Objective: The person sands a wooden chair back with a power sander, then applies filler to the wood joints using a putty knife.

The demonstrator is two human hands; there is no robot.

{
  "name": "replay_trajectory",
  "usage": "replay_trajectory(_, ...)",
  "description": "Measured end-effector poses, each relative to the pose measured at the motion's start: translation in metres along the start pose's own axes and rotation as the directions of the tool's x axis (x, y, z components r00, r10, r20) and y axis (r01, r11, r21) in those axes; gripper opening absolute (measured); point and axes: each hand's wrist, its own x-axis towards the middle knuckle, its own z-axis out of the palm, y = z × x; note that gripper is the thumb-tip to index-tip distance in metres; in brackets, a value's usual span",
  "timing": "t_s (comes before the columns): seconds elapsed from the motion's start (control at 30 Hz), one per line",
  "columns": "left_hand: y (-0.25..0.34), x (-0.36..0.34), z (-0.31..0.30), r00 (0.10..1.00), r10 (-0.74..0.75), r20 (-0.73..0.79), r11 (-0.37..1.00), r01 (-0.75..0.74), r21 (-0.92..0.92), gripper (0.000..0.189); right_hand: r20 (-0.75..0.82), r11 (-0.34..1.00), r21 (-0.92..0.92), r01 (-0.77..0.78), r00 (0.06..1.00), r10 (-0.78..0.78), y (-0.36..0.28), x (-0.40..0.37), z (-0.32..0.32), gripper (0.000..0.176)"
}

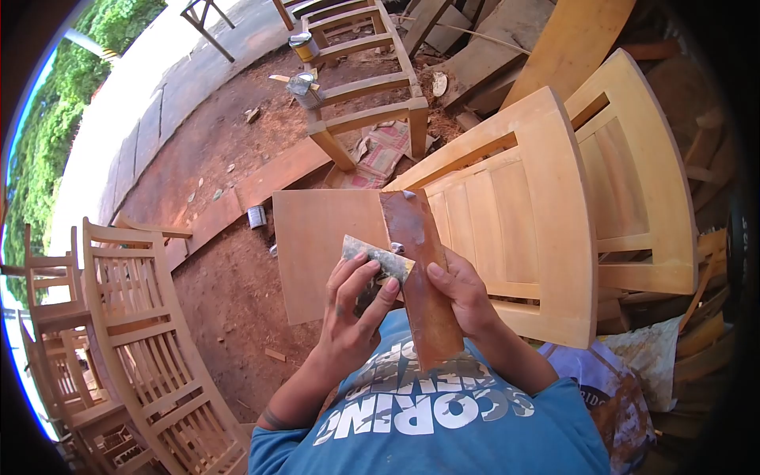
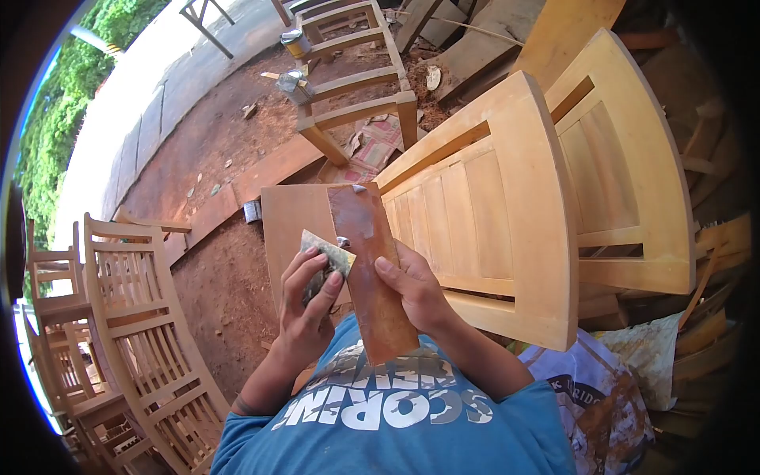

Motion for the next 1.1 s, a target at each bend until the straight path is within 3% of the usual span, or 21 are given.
replay_trajectory(0.03, -0.004, -0.008, 0.007, 1.000, 0.016, 0.003, 0.998, -0.016, 0.057, 0.066, 0.017, 1.000, 0.021, -0.013, 1.000, 0.012, -0.002, 0.000, -0.003, 0.040)
replay_trajectory(0.07, -0.014, -0.013, 0.006, 0.993, -0.072, 0.094, 0.989, 0.059, 0.134, 0.065, 0.036, 0.999, 0.041, -0.026, 0.999, 0.024, -0.002, 0.000, -0.003, 0.040)
replay_trajectory(0.17, -0.014, -0.011, -0.012, 0.978, -0.164, 0.133, 0.984, 0.152, 0.094, 0.065, -0.040, 0.989, -0.096, 0.111, 0.992, -0.116, -0.002, -0.002, 0.004, 0.035)
replay_trajectory(0.27, 0.013, 0.012, -0.040, 0.970, -0.142, 0.199, 0.985, 0.119, 0.124, 0.057, -0.063, 0.865, -0.465, 0.186, 0.968, -0.242, 0.009, -0.003, -0.001, 0.029)
replay_trajectory(0.37, 0.026, 0.031, -0.052, 0.939, -0.171, 0.299, 0.968, 0.103, 0.230, 0.051, -0.014, 0.755, -0.610, 0.243, 0.949, -0.316, 0.009, -0.005, 0.005, 0.026)
replay_trajectory(0.43, 0.027, 0.033, -0.051, 0.892, -0.200, 0.406, 0.966, 0.110, 0.234, 0.049, -0.027, 0.735, -0.638, 0.231, 0.946, -0.322, 0.014, -0.007, 0.001, 0.027)
replay_trajectory(0.53, 0.031, 0.037, -0.054, 0.927, -0.192, 0.321, 0.963, 0.115, 0.243, 0.052, -0.040, 0.724, -0.658, 0.208, 0.950, -0.309, 0.012, -0.008, -0.002, 0.027)
replay_trajectory(0.63, 0.029, 0.039, -0.048, 0.886, -0.193, 0.421, 0.963, 0.090, 0.253, 0.052, -0.058, 0.727, -0.656, 0.202, 0.947, -0.316, 0.014, -0.010, -0.003, 0.028)
replay_trajectory(0.77, 0.024, 0.039, -0.041, 0.899, -0.173, 0.401, 0.961, 0.065, 0.267, 0.043, -0.084, 0.692, -0.692, 0.206, 0.929, -0.361, 0.019, -0.011, -0.009, 0.030)
replay_trajectory(0.87, 0.026, 0.042, -0.042, 0.881, -0.173, 0.441, 0.973, 0.084, 0.214, 0.043, -0.098, 0.731, -0.657, 0.185, 0.940, -0.327, 0.014, -0.011, -0.008, 0.032)
replay_trajectory(1.1, 0.029, 0.044, -0.039, 0.861, -0.169, 0.479, 0.970, 0.059, 0.238, 0.044, -0.098, 0.684, -0.713, 0.157, 0.943, -0.319, 0.008, -0.010, -0.006, 0.032)
